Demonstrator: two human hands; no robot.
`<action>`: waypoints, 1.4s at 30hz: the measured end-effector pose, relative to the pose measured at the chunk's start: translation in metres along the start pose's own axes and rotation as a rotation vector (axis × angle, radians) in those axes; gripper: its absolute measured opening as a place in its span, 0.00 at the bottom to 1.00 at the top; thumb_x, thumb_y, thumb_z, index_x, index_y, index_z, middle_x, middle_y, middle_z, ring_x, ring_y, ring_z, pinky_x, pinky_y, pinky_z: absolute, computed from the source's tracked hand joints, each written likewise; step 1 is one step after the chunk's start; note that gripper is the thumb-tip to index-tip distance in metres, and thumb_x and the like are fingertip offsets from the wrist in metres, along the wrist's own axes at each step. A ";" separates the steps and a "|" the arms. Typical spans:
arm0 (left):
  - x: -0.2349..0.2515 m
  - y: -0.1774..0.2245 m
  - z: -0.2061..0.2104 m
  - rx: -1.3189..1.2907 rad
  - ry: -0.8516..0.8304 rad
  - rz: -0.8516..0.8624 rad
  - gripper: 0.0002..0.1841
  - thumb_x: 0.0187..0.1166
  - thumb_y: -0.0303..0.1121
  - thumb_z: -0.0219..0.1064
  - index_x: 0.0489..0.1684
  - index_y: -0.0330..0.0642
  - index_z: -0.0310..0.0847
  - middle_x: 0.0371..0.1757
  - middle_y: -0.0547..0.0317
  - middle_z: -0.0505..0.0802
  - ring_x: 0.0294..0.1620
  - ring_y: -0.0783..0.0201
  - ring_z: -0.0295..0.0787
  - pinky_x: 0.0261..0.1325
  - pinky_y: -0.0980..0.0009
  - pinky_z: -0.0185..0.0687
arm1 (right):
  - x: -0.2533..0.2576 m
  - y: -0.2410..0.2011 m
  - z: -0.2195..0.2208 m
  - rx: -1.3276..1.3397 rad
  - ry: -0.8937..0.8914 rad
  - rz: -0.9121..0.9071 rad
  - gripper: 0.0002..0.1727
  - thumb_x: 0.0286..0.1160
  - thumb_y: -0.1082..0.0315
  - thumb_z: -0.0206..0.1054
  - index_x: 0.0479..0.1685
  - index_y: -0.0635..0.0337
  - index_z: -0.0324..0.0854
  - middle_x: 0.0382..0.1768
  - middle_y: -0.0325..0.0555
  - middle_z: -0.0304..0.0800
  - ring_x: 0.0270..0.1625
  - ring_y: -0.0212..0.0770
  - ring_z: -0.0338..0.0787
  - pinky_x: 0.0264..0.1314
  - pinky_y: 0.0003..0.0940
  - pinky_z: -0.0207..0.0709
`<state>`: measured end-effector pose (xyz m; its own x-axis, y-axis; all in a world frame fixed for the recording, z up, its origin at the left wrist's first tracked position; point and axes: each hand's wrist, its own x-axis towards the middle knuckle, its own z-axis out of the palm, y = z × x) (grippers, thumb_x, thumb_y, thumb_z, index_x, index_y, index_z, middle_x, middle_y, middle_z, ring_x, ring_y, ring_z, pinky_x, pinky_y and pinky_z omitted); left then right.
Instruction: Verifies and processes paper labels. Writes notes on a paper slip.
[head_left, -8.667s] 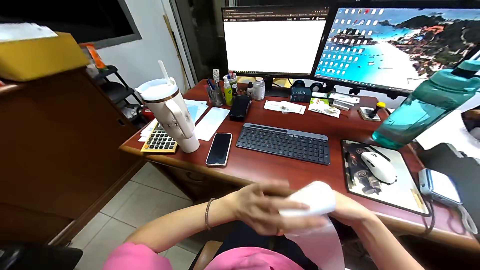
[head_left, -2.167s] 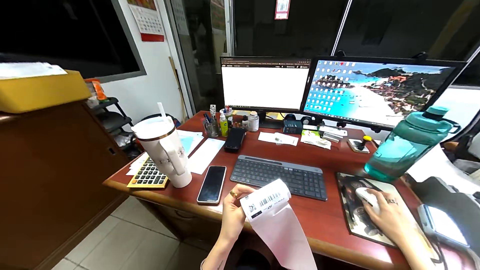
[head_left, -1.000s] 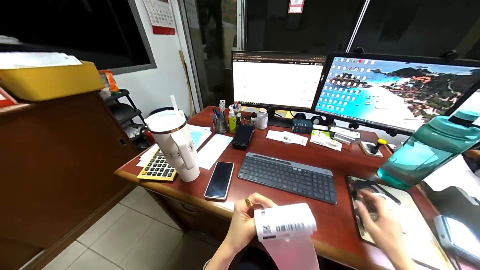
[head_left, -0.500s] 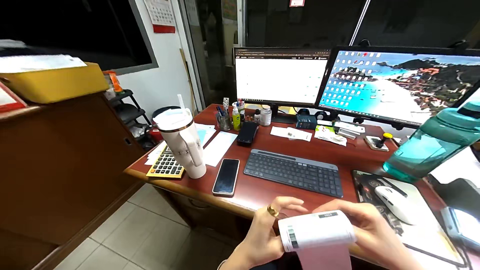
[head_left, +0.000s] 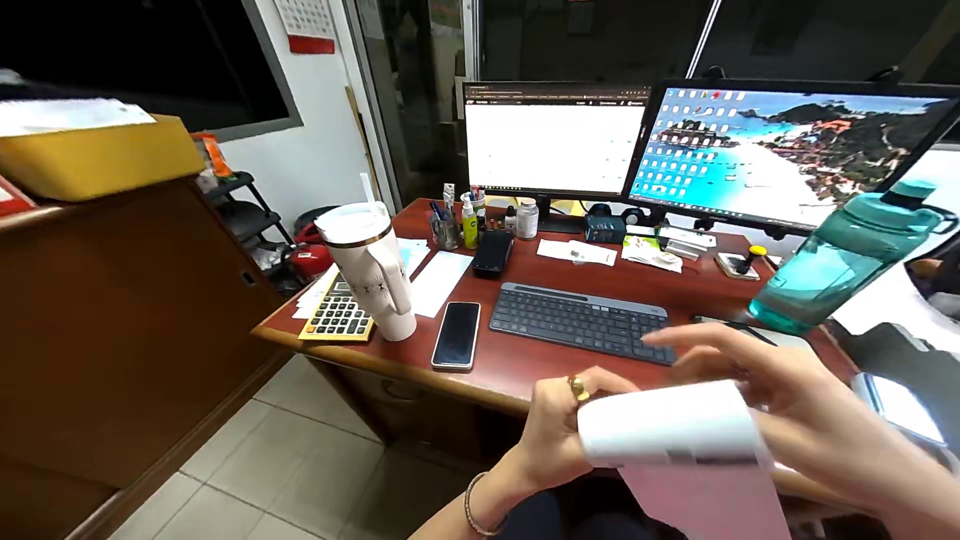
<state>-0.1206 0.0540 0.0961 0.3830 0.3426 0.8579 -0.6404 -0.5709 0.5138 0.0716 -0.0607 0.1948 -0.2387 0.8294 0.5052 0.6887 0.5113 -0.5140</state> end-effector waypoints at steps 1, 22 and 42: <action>0.003 0.001 0.002 0.096 0.033 0.066 0.14 0.76 0.29 0.70 0.51 0.26 0.85 0.47 0.50 0.95 0.52 0.72 0.92 0.60 0.76 0.87 | 0.001 -0.001 -0.007 -0.015 -0.098 0.032 0.18 0.75 0.52 0.64 0.63 0.38 0.82 0.39 0.19 0.92 0.38 0.14 0.87 0.39 0.14 0.82; 0.008 0.011 -0.003 -0.217 -0.072 -0.155 0.14 0.76 0.18 0.64 0.58 0.26 0.76 0.51 0.53 0.94 0.55 0.69 0.92 0.65 0.69 0.87 | -0.023 0.003 0.000 0.123 0.028 0.008 0.10 0.78 0.53 0.68 0.52 0.41 0.85 0.40 0.21 0.92 0.39 0.15 0.89 0.40 0.11 0.84; -0.007 -0.033 0.004 -0.233 -0.133 -0.291 0.15 0.73 0.25 0.69 0.56 0.30 0.75 0.46 0.59 0.91 0.49 0.74 0.88 0.57 0.75 0.86 | -0.030 0.052 0.028 0.360 0.104 -0.032 0.11 0.81 0.58 0.67 0.56 0.47 0.85 0.46 0.26 0.94 0.45 0.17 0.91 0.46 0.13 0.86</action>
<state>-0.0994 0.0677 0.0731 0.6438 0.3568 0.6769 -0.6203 -0.2747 0.7347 0.0953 -0.0523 0.1331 -0.1730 0.7937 0.5832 0.3923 0.5986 -0.6984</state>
